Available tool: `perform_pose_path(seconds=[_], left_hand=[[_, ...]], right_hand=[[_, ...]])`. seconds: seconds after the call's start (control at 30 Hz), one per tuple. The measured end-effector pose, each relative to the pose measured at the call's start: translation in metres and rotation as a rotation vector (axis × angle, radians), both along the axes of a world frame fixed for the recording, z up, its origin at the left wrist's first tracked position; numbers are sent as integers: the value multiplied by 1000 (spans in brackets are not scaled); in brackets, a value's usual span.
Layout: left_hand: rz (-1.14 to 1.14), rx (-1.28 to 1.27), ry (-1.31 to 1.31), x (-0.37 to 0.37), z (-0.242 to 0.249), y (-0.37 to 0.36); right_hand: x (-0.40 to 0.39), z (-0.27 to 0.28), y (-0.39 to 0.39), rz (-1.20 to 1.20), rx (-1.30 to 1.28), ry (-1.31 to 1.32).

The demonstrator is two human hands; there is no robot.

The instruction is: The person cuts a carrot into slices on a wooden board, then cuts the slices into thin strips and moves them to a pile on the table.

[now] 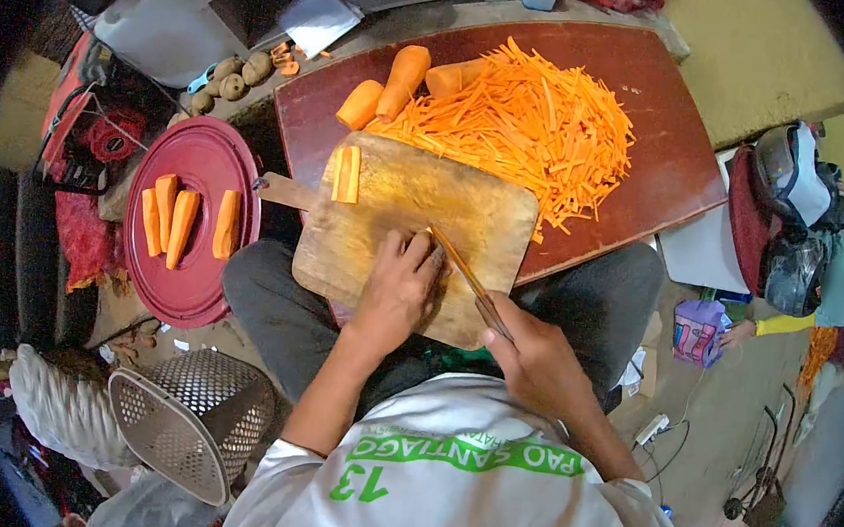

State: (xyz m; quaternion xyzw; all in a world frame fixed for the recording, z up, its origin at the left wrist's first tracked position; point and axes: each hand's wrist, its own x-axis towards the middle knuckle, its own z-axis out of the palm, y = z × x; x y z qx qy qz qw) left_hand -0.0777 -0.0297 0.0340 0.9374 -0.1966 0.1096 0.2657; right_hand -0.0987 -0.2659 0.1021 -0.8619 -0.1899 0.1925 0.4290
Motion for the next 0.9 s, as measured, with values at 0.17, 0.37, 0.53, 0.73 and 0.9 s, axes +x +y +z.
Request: perform_pose_path(seconds=[0.17,0.37,0.53,0.73,0.9], left_hand=[[-14,-24,10,1,-1,-2],[-20,-58,56,1,3,3],[-16,-75,6,2,-7,4],[-21,-110,27,2,-4,10],[2,-124,10,0,-8,8]], right_hand=[[34,-22,29,9,64,-102],[20,3,17,12,-52,90],[19,-17,29,-41,3,-55],[39,2,36,31,-87,119],[3,4,19,8,-106,57]])
